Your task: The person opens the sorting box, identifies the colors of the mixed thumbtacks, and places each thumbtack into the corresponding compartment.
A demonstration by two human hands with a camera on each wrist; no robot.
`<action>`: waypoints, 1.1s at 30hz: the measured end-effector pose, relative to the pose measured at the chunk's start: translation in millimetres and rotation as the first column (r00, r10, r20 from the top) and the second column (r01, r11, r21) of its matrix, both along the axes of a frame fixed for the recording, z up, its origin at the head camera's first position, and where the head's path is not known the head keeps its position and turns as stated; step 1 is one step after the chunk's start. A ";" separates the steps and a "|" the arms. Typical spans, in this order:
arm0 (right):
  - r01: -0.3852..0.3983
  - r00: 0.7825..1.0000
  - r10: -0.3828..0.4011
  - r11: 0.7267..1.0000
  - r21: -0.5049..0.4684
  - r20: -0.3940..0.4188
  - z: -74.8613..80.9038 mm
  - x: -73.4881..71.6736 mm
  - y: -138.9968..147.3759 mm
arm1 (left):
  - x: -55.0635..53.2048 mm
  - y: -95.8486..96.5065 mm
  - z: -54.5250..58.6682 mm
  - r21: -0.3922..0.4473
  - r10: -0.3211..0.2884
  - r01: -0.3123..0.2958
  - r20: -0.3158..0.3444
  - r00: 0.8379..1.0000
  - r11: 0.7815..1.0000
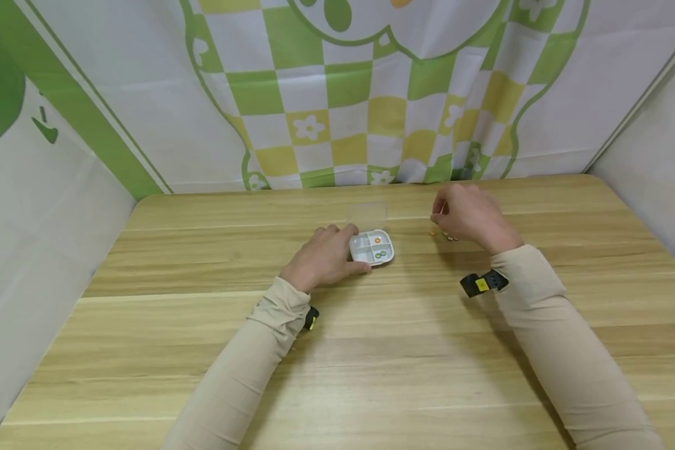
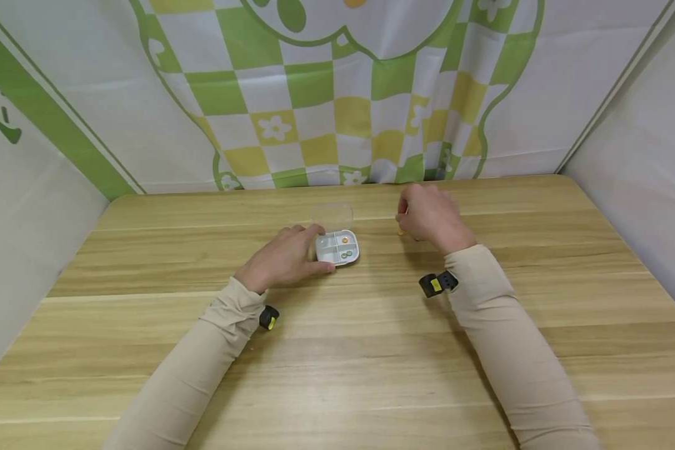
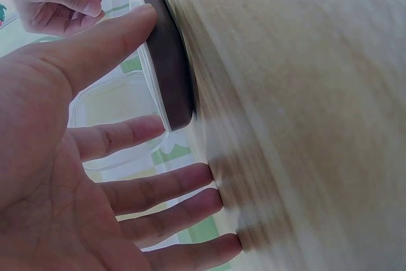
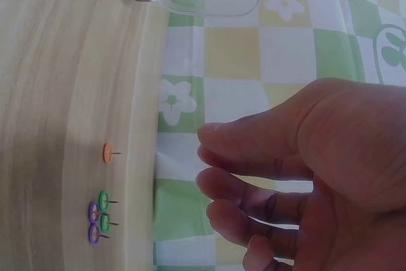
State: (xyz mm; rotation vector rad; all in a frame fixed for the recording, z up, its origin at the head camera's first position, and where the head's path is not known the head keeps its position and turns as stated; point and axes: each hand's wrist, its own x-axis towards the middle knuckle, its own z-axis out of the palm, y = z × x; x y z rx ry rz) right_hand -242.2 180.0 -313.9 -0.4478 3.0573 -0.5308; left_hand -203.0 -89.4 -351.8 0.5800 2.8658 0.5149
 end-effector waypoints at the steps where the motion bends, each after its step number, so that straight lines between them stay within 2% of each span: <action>1: 0.001 1.000 -0.001 1.000 0.001 0.006 -0.4 -0.4 -0.1 | 0.0 0.0 0.0 0.001 0.000 0.000 0.001 1.000 1.000; 12: 0.007 0.998 -0.010 0.999 0.038 0.057 -8.7 -2.7 -0.8 | 0.2 0.1 0.1 0.010 0.006 -0.006 0.006 1.000 1.000; 33: -0.025 0.996 0.018 0.997 0.078 0.088 -23.6 -7.7 1.4 | -2.4 0.4 -0.9 0.007 -0.011 0.011 -0.003 1.000 1.000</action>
